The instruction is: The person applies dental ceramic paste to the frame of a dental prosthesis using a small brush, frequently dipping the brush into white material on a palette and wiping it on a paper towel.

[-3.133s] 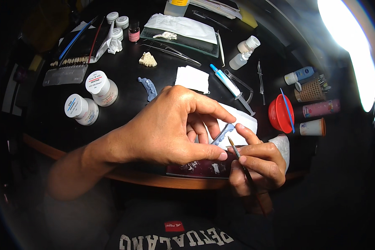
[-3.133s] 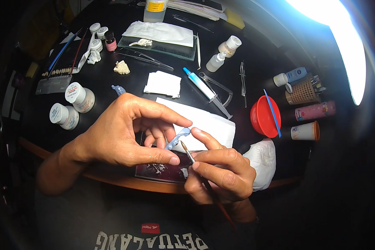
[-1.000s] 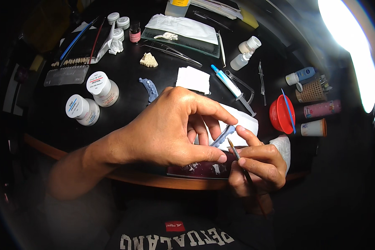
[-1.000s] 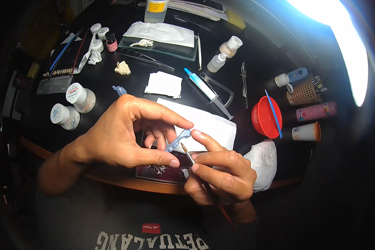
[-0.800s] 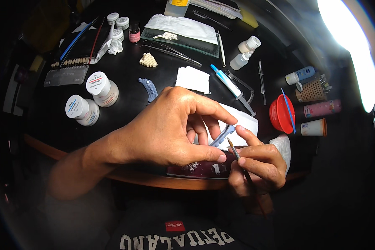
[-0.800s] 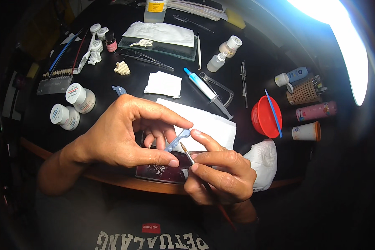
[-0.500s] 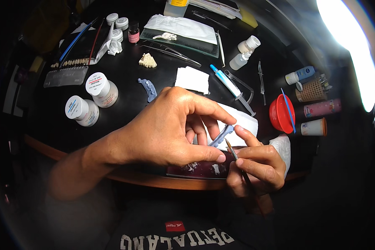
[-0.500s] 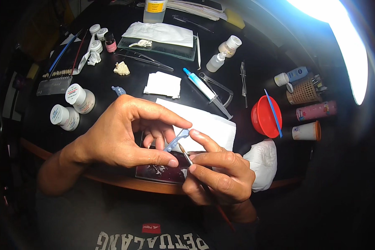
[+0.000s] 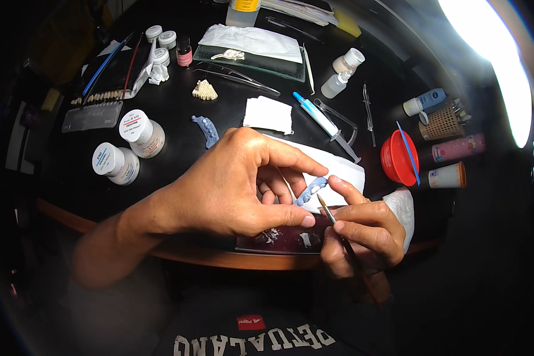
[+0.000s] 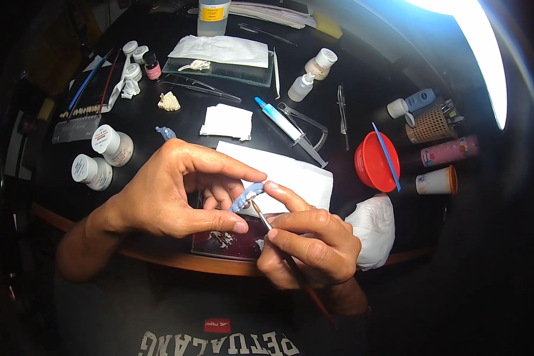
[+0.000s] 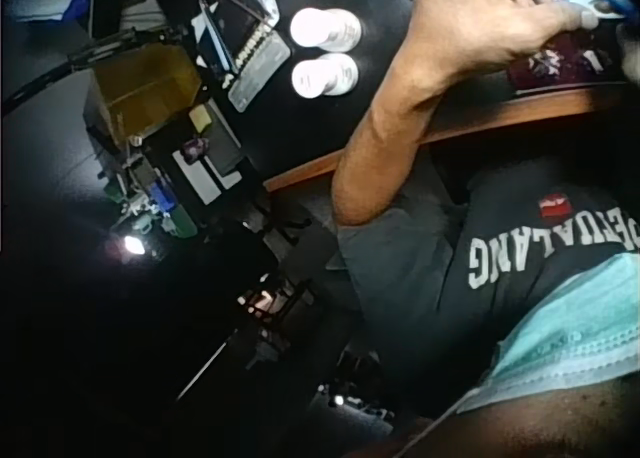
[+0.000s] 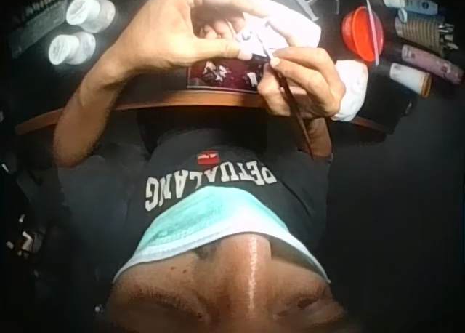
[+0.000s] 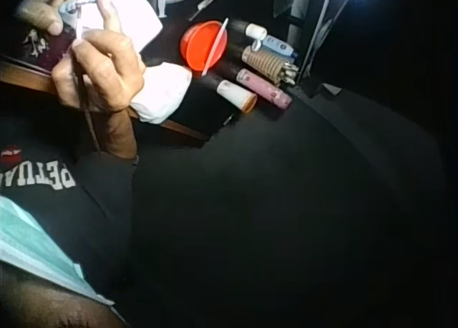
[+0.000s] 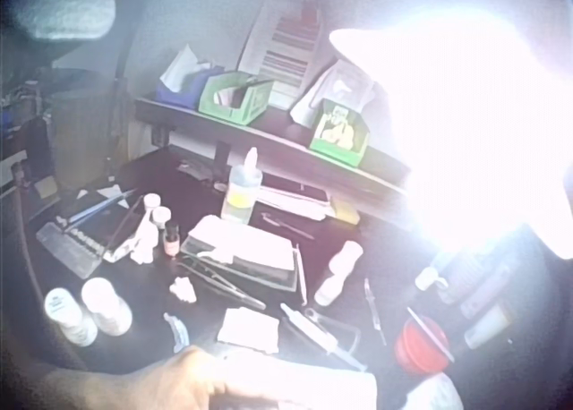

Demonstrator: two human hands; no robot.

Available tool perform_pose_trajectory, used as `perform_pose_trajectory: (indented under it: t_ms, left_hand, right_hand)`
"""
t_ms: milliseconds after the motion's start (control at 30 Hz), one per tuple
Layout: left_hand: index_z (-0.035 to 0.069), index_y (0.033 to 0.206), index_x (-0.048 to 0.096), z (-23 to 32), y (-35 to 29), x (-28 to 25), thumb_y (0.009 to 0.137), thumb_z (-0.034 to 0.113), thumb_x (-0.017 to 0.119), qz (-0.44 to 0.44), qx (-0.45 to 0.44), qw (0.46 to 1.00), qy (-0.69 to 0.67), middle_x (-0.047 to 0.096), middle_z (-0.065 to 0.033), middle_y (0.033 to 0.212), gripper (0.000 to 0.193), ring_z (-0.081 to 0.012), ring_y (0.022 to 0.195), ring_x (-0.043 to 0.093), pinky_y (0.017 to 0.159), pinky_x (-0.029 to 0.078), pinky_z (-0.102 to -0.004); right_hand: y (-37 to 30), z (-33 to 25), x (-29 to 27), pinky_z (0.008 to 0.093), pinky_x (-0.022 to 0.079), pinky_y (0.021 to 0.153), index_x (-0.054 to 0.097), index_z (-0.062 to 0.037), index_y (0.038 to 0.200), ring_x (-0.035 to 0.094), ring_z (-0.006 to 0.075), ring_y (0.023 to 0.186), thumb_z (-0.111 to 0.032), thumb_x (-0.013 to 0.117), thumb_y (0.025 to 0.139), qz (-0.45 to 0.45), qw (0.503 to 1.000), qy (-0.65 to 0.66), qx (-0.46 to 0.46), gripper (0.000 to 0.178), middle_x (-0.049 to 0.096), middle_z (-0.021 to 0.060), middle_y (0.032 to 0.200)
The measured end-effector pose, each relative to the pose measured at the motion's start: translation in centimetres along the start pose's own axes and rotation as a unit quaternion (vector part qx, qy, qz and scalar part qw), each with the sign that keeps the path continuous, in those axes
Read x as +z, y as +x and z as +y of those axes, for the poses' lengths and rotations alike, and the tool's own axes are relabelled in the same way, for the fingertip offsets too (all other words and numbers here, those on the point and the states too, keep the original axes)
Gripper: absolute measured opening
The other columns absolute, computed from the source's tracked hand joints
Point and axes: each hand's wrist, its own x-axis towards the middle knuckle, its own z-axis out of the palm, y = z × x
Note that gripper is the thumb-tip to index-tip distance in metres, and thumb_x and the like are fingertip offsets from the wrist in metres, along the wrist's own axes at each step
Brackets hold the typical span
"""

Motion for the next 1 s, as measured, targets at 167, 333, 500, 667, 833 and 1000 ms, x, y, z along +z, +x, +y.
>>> perform_pose_trajectory:
  t_ms: [167, 333, 500, 667, 833, 1000]
  left_hand:
    - [-0.001, 0.122, 0.072, 0.34, -0.3, 0.01, 0.075, 0.005, 0.091, 0.0, 0.006, 1.0, 0.002, 0.072, -0.0079, 0.091, 0.052, -0.0021, 0.072, 0.061, 0.063, 0.05, -0.0156]
    - [-0.002, 0.122, 0.071, 0.12, -0.21, 0.06, 0.074, 0.004, 0.092, 0.004, -0.003, 1.0, -0.015, 0.072, -0.0074, 0.091, 0.053, -0.0023, 0.073, 0.061, 0.062, 0.049, -0.0153]
    - [-0.002, 0.121, 0.071, 0.38, -0.19, -0.03, 0.072, 0.004, 0.092, 0.001, -0.015, 1.0, -0.022, 0.072, -0.0068, 0.09, 0.054, -0.0016, 0.073, 0.062, 0.062, 0.048, -0.0145]
    - [-0.001, 0.12, 0.072, 0.37, -0.14, -0.03, 0.072, 0.005, 0.093, 0.003, -0.011, 1.0, -0.018, 0.071, -0.0051, 0.087, 0.053, -0.0009, 0.072, 0.061, 0.06, 0.047, -0.0137]
    - [0.0, 0.12, 0.072, 0.33, -0.16, -0.09, 0.071, 0.006, 0.093, 0.003, -0.008, 1.0, -0.004, 0.071, -0.0043, 0.087, 0.053, -0.0004, 0.071, 0.061, 0.06, 0.047, -0.0135]
    - [0.0, 0.12, 0.072, 0.35, -0.11, -0.09, 0.071, 0.007, 0.094, -0.001, -0.01, 1.0, 0.0, 0.071, -0.0039, 0.086, 0.054, -0.0003, 0.071, 0.061, 0.061, 0.047, -0.0136]
  right_hand:
    - [0.33, -0.01, 0.17, 0.0501, 0.065, 0.083, 0.066, 0.0032, 0.088, 0.076, 0.0372, 0.08, 0.01, 0.072, 0.067, 0.005, 1.0, -0.001, -0.019, 0.023, 0.067, 0.0164, 0.081]
    - [0.24, 0.14, 0.12, 0.0484, 0.065, 0.084, 0.066, 0.0032, 0.088, 0.076, 0.0387, 0.082, 0.009, 0.072, 0.067, 0.002, 1.0, 0.015, -0.021, 0.023, 0.068, 0.0165, 0.081]
    - [0.29, 0.04, 0.04, 0.0446, 0.066, 0.079, 0.067, 0.0023, 0.089, 0.075, 0.0427, 0.088, 0.008, 0.073, 0.067, -0.004, 1.0, 0.006, -0.018, 0.024, 0.068, 0.0162, 0.082]
    - [0.25, 0.05, -0.09, 0.0398, 0.067, 0.073, 0.067, 0.0012, 0.088, 0.075, 0.045, 0.092, 0.007, 0.074, 0.067, -0.013, 1.0, -0.001, -0.02, 0.024, 0.069, 0.0159, 0.082]
    - [0.32, -0.12, -0.15, 0.0386, 0.067, 0.071, 0.067, 0.001, 0.088, 0.075, 0.0444, 0.091, 0.007, 0.074, 0.066, -0.012, 1.0, 0.006, -0.013, 0.024, 0.069, 0.0156, 0.082]
    - [0.16, -0.07, -0.03, 0.0383, 0.067, 0.071, 0.066, 0.0013, 0.088, 0.075, 0.0438, 0.09, 0.008, 0.074, 0.066, 0.0, 1.0, 0.004, -0.012, 0.025, 0.068, 0.015, 0.081]
